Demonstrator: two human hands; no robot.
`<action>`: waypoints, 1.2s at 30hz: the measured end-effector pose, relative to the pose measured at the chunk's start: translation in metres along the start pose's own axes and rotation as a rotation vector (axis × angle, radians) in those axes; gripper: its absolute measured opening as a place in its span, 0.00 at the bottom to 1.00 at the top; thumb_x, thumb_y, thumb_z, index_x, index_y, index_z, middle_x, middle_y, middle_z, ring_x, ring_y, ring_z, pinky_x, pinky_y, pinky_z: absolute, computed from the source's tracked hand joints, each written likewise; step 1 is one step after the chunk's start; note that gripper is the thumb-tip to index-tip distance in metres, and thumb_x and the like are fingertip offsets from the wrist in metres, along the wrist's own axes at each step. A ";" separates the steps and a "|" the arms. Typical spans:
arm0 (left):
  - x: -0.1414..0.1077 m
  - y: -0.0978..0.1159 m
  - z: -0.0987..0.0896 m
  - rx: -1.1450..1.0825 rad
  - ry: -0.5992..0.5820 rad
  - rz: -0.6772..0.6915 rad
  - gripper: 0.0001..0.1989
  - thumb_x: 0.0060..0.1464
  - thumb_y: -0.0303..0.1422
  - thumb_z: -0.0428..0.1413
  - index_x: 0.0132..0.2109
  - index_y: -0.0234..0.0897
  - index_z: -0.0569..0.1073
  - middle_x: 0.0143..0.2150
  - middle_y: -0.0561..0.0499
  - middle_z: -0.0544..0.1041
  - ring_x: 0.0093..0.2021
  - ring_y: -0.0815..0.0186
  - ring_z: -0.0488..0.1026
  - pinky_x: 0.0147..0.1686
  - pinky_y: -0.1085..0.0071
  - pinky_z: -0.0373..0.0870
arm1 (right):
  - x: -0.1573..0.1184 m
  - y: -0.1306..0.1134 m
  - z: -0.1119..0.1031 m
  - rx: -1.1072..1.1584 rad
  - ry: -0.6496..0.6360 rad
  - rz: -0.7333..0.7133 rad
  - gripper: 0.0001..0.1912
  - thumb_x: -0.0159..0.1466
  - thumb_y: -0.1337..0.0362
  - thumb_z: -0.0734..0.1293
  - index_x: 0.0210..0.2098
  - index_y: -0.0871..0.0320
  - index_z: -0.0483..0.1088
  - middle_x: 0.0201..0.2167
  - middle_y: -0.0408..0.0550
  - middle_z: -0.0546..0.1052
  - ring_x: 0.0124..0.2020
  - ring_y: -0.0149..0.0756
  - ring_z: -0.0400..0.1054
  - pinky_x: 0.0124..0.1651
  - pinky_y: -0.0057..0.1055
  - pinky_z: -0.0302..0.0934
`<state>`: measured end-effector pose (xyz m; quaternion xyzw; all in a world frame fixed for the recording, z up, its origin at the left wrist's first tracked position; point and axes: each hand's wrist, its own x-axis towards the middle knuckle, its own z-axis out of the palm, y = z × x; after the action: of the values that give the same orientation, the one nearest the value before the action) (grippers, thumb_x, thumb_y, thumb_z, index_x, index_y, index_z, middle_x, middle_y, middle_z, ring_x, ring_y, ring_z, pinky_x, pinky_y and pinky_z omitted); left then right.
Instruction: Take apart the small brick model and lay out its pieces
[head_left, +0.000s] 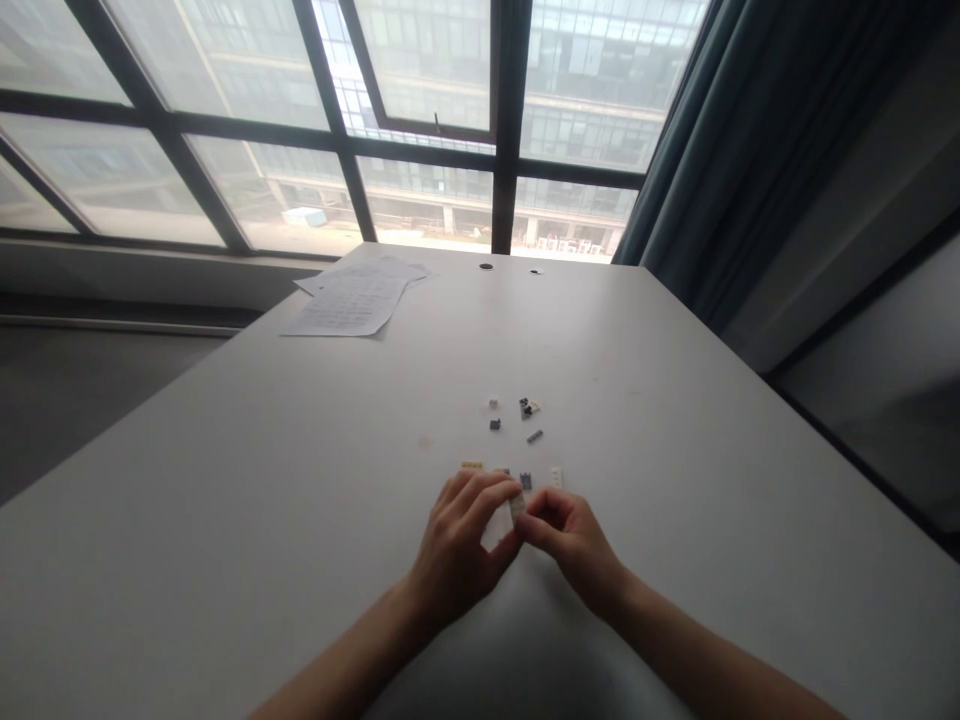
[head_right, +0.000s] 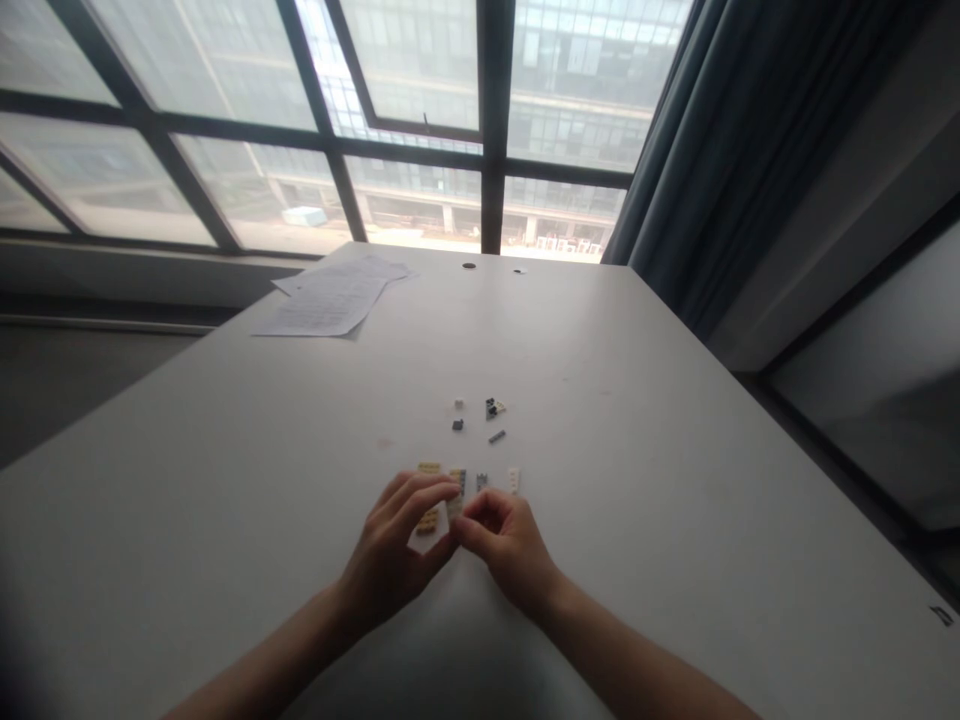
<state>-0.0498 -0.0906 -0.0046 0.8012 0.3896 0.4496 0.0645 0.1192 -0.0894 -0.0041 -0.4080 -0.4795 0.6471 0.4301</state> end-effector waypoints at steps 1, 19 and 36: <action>0.000 0.000 0.000 0.004 0.001 0.000 0.15 0.53 0.28 0.58 0.48 0.39 0.69 0.44 0.44 0.76 0.44 0.59 0.71 0.46 0.60 0.70 | 0.000 0.000 0.000 -0.038 0.024 -0.017 0.14 0.53 0.57 0.74 0.24 0.59 0.68 0.21 0.40 0.68 0.24 0.29 0.58 0.30 0.28 0.53; 0.004 0.001 -0.001 -0.167 -0.015 -0.029 0.15 0.50 0.25 0.60 0.45 0.40 0.69 0.44 0.46 0.72 0.46 0.60 0.68 0.46 0.61 0.69 | 0.000 0.004 0.003 0.106 -0.082 0.018 0.15 0.56 0.57 0.72 0.24 0.61 0.67 0.21 0.40 0.66 0.25 0.28 0.57 0.32 0.26 0.52; 0.006 -0.009 -0.003 -0.114 0.046 0.007 0.15 0.48 0.33 0.64 0.44 0.40 0.72 0.41 0.47 0.73 0.44 0.60 0.69 0.43 0.64 0.71 | 0.000 0.009 0.006 0.331 -0.175 0.104 0.15 0.60 0.54 0.68 0.32 0.62 0.74 0.28 0.46 0.72 0.28 0.29 0.60 0.33 0.27 0.54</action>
<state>-0.0552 -0.0815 -0.0030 0.7871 0.3620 0.4894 0.0995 0.1122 -0.0928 -0.0120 -0.2980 -0.3802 0.7715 0.4141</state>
